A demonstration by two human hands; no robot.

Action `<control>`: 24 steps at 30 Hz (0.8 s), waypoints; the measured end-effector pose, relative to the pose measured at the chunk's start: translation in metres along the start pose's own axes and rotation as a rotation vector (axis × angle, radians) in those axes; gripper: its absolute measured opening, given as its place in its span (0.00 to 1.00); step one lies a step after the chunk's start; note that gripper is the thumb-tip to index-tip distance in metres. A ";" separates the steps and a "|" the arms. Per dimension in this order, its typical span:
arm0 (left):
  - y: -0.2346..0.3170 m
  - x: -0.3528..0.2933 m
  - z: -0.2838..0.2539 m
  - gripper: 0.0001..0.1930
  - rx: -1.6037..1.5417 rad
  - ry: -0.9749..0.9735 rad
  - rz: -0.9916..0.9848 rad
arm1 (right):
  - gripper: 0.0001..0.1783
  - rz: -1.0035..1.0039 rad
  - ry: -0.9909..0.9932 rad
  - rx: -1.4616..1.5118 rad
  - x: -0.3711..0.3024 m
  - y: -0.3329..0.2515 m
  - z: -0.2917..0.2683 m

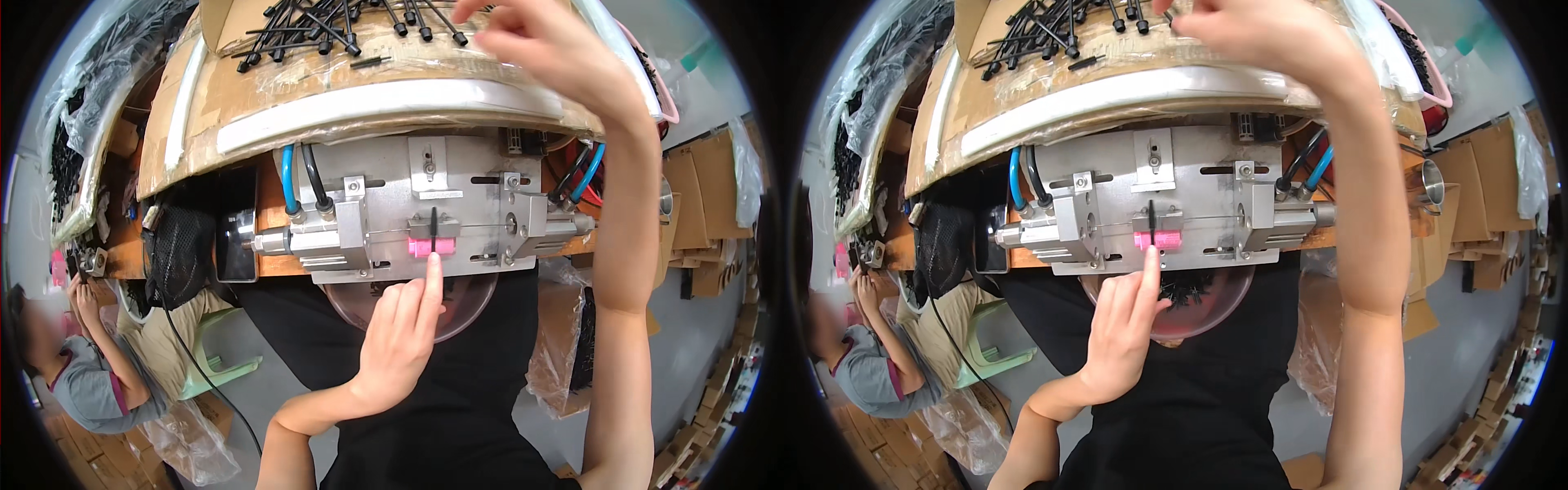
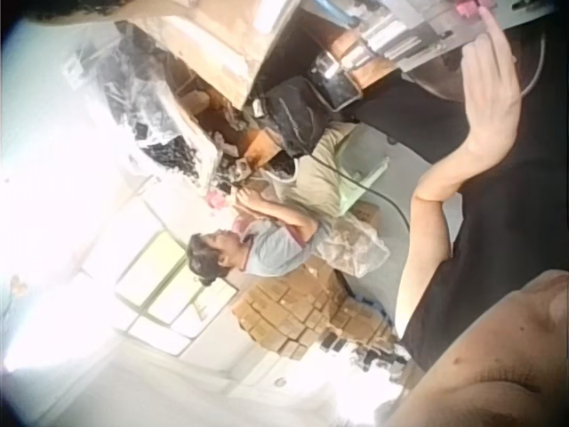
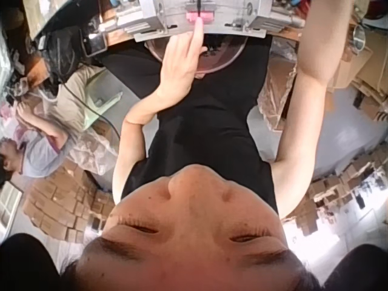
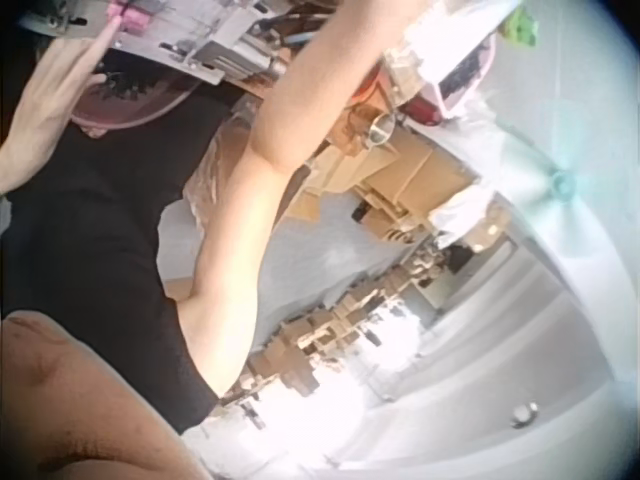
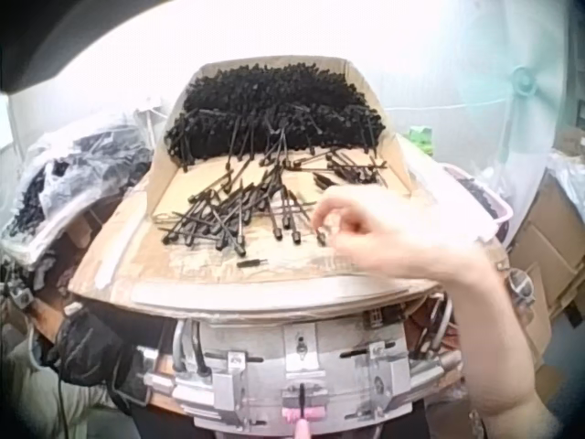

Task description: The person repeatedly picks up black cable ties from a cardboard box and inserts them into a pneumatic crimping machine. They operate the machine to process the ties and then remove the finished items, dropping them into a pink basin below. The task is performed continuously in a repetitive cycle.

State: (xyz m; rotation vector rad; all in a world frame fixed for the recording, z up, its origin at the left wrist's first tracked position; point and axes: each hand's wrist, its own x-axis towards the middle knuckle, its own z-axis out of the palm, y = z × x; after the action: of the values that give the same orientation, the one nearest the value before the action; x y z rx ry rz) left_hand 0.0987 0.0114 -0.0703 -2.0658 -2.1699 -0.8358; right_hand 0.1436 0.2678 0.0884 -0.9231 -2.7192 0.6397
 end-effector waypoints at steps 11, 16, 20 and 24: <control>0.000 0.008 0.004 0.34 0.015 -0.082 -0.103 | 0.18 -0.310 0.599 0.515 -0.132 0.018 0.082; -0.036 0.118 -0.045 0.22 0.010 0.236 0.203 | 0.30 -0.253 0.442 0.176 -0.181 0.007 0.165; -0.074 0.213 -0.046 0.07 0.104 0.448 0.232 | 0.31 -0.286 0.499 0.104 -0.174 -0.004 0.200; -0.073 0.237 -0.067 0.07 -0.057 -0.009 0.041 | 0.30 -0.260 0.456 0.068 -0.168 -0.006 0.198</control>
State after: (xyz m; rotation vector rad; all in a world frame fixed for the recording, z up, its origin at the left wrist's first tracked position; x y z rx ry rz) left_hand -0.0192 0.2043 0.0506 -2.1364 -2.1248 -0.8964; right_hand 0.2089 0.0933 -0.0924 -0.5940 -2.3352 0.4074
